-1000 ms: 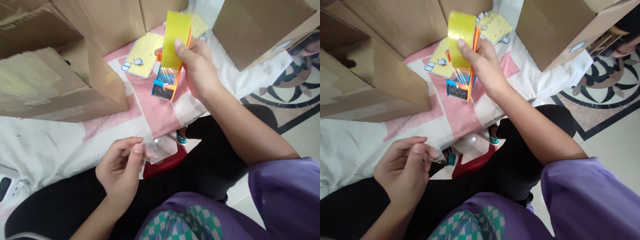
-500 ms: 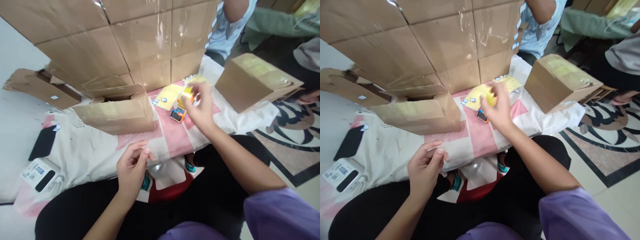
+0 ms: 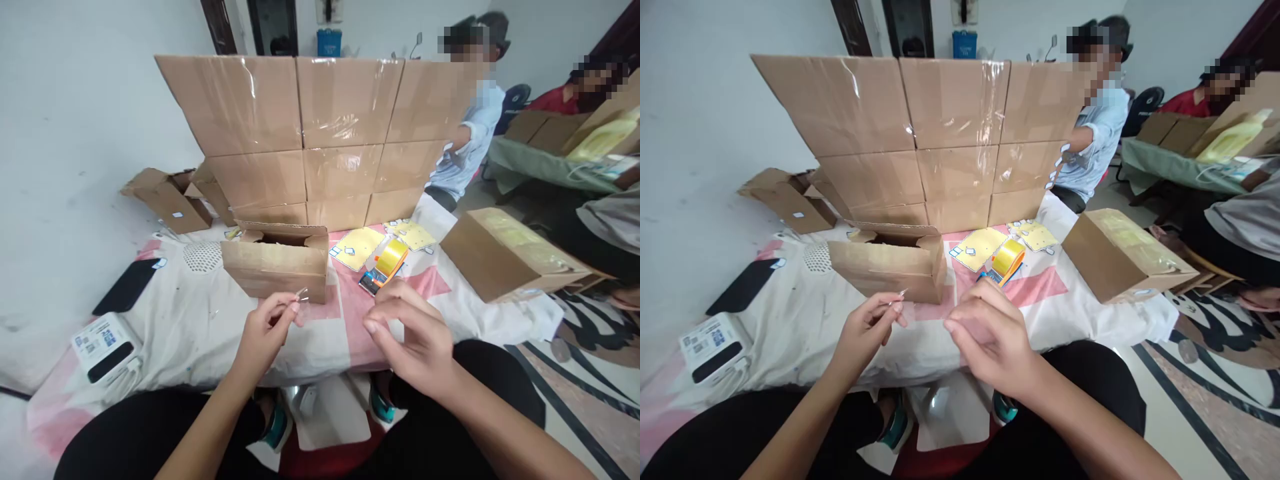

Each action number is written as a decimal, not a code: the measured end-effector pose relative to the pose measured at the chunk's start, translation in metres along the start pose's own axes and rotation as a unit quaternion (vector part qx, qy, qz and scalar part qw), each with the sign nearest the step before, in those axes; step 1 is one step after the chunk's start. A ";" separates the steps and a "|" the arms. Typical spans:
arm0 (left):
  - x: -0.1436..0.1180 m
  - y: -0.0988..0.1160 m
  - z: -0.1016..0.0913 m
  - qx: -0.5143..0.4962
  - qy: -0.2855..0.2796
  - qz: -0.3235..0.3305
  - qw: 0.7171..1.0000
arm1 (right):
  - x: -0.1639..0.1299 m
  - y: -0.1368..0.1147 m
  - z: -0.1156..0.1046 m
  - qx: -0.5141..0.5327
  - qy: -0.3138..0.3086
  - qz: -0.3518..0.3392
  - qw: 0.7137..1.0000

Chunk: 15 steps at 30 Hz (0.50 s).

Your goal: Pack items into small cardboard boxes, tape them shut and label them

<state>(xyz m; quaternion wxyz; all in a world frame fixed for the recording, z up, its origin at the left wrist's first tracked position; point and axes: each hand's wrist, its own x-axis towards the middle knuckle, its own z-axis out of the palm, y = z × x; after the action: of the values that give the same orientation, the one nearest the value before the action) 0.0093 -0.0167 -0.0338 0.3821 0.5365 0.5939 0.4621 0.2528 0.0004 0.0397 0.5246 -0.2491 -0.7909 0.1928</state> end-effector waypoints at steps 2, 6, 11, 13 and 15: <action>-0.006 0.006 -0.001 0.002 -0.015 0.052 0.999 | 0.000 0.007 0.008 -0.009 -0.010 0.044 0.999; -0.020 0.013 0.007 0.032 -0.114 0.128 0.985 | -0.005 0.021 0.031 0.018 -0.114 0.096 0.989; -0.017 0.016 0.008 0.052 -0.164 0.101 0.980 | -0.016 0.021 0.043 -0.080 -0.151 0.009 0.985; -0.014 0.019 0.005 0.053 -0.168 0.071 0.982 | -0.021 0.021 0.045 -0.159 -0.152 -0.045 0.974; -0.013 0.021 0.001 0.059 -0.178 0.052 0.981 | -0.024 0.020 0.046 -0.196 -0.153 -0.077 0.966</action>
<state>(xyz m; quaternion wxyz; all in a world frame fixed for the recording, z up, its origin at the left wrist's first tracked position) 0.0181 -0.0296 -0.0142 0.4248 0.6617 0.5141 0.3428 0.2222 0.0003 -0.0069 0.3518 -0.2529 -0.9008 0.0292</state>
